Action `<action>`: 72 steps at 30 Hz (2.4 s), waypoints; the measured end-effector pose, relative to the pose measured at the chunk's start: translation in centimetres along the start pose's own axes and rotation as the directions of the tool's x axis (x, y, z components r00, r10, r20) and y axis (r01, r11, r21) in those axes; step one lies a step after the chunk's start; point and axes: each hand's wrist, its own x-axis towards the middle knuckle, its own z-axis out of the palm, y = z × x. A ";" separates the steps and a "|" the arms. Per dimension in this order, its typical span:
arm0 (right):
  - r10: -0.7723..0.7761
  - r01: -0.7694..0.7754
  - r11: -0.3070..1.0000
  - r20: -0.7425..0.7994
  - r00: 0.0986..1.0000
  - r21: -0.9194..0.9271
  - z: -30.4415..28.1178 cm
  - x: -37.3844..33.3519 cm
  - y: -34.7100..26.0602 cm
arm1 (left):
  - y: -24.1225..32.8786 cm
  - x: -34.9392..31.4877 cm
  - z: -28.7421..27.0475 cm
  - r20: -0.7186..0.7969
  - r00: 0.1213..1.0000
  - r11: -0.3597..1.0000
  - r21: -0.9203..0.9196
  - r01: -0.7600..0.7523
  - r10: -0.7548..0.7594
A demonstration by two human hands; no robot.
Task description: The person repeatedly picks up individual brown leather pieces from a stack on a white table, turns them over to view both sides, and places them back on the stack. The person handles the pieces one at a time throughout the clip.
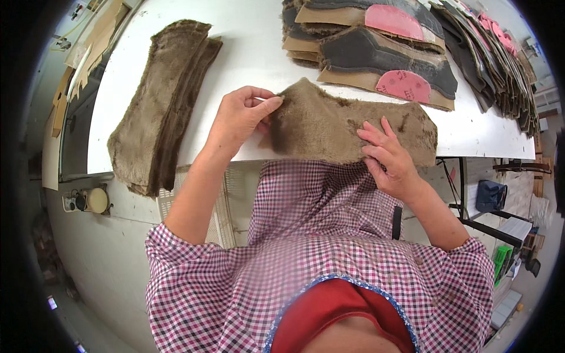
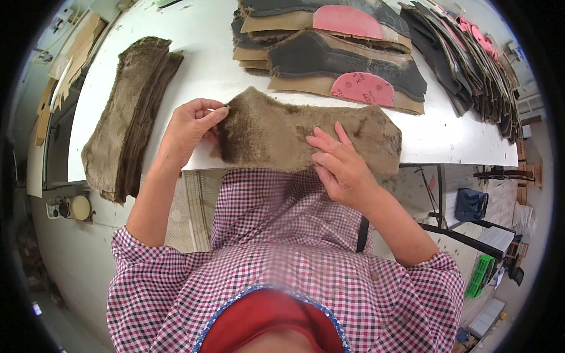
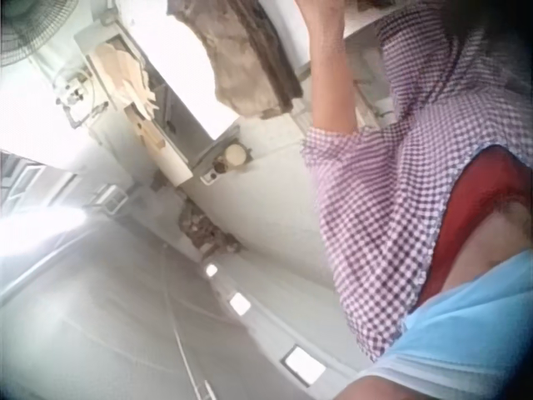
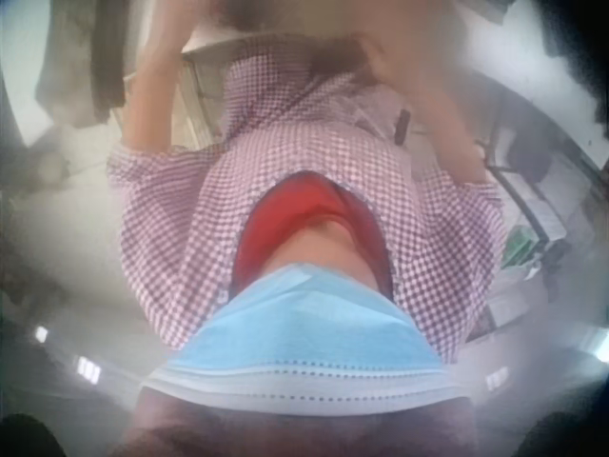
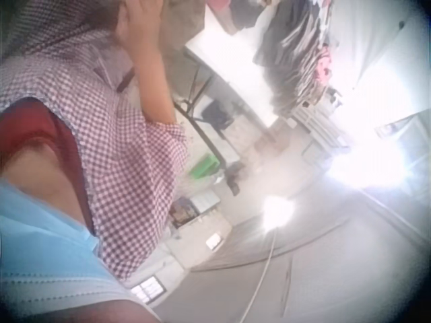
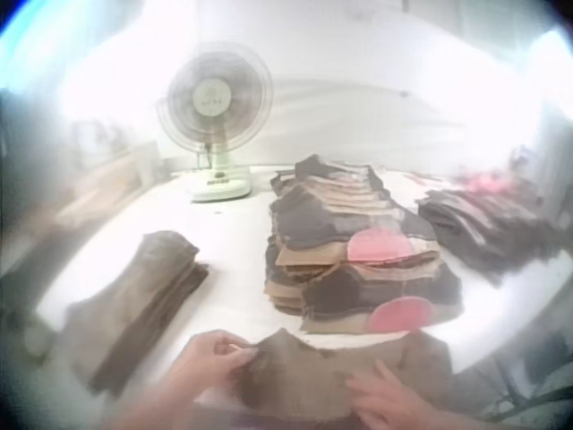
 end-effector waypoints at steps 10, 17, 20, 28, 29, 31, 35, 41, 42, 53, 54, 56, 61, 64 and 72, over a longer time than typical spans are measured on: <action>0.015 -0.015 1.000 0.020 1.000 0.009 -0.8 0.0 -1.0 | -1.0 0.1 1.1 -0.120 0.972 0.805 0.585 -0.094 0.200; 0.024 -0.022 0.993 0.010 1.000 -0.113 -1.5 2.9 -1.9 | -2.3 -0.2 2.1 -0.046 0.842 0.614 0.705 -0.354 0.538; 0.212 -0.169 0.946 0.134 0.968 -0.277 1.3 4.0 -0.8 | -1.3 -0.5 2.6 -0.067 0.888 0.622 0.737 -0.264 0.455; 0.185 -0.131 0.935 0.137 0.973 -0.330 1.0 3.5 -0.3 | 2.3 -0.6 11.5 0.313 0.819 0.656 0.491 -0.573 0.481; 0.186 -0.133 0.939 0.144 0.972 -0.317 0.7 3.2 -0.2 | 1.1 0.1 12.2 0.396 0.748 0.483 0.583 -0.653 0.532; 0.200 -0.160 0.924 0.081 0.976 -0.348 -0.2 1.5 1.0 | 0.9 -0.1 12.6 0.438 0.761 0.400 0.663 -0.633 0.479; 0.265 -0.208 0.871 0.068 0.962 -0.445 -3.0 -1.1 2.6 | 1.1 -0.5 13.2 0.471 0.773 0.204 0.782 -0.589 0.424; 0.291 -0.250 0.849 0.019 0.956 -0.465 -4.5 -2.3 3.6 | 1.2 -0.9 12.7 0.464 0.790 0.122 0.827 -0.548 0.401; 0.302 -0.264 0.843 0.006 0.953 -0.468 -4.6 -2.4 3.7 | 1.2 -1.1 12.5 0.461 0.794 0.117 0.832 -0.542 0.397; 0.482 -0.487 0.851 -0.074 0.873 -0.198 -5.1 -2.1 5.5 | 1.1 1.0 12.0 0.256 0.675 0.351 0.698 -0.624 0.692; 0.529 -0.538 0.842 -0.136 0.838 -0.044 -5.3 -2.1 5.6 | 0.9 1.0 11.5 0.256 0.716 0.386 0.701 -0.600 0.649; 0.601 -0.596 0.797 -0.229 0.766 0.096 -6.0 -3.4 5.9 | 1.3 0.6 9.4 0.210 0.763 0.411 0.739 -0.533 0.612; 0.618 -0.621 0.779 -0.260 0.742 0.081 -6.1 -5.2 7.3 | 5.9 0.7 -8.4 -0.071 0.584 0.283 0.917 -0.280 0.808; 0.522 -0.564 0.826 -0.346 0.780 -0.025 -5.7 -4.7 7.3 | 4.0 1.5 -18.7 -0.454 0.780 0.391 0.873 0.293 0.430; 0.580 -0.484 0.811 -0.350 0.735 0.327 -7.1 -2.6 6.2 | 0.9 4.6 -18.2 -0.252 0.650 0.116 0.962 0.246 0.717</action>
